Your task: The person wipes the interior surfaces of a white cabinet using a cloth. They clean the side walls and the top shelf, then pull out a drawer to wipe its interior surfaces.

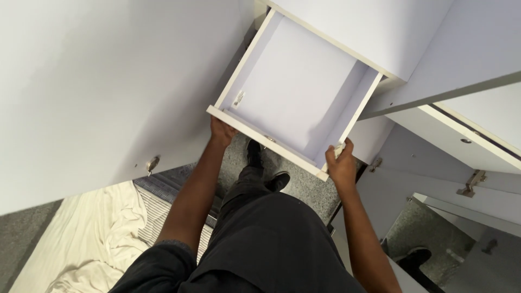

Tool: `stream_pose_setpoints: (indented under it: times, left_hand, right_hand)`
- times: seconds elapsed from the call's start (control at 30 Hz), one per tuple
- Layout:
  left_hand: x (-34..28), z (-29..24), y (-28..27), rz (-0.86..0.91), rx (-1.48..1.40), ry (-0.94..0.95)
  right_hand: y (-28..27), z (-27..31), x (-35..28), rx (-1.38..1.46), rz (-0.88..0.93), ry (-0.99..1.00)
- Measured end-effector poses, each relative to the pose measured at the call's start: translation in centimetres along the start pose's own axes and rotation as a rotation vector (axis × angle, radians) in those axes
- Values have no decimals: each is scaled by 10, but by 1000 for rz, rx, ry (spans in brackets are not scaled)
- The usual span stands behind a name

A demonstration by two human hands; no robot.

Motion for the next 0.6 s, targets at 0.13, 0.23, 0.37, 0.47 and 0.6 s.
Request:
stream_pose_setpoints:
  times: [0.13,0.23,0.37,0.47,0.6]
  left_hand:
    - [-27,-3,-26,-10,-55,44]
    - [-29,7,-64,-87,45,75]
    - [-34,3,-77,-2,119,243]
    - [-42,8,-72,33,31,126]
    - [-53,2,-66,-54,-67,56]
  right_hand:
    - [9,0,-33,-91,46,-22]
    - [16,0,-55,-27,63,-60]
    - [24,-13,-71,-37,164,126]
    - [22,-13,-71,-74,69,-83]
    - [27,-21,-69,-178,73,-63]
Point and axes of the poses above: each hand's wrist, its own x-axis towards the middle knuckle, its own y-axis out of the palm, z = x × y, the point moved 8 cm from there along x, towards the middle knuckle, and after that the axes turned 2 degrees about -z, right-handed, at the moved point
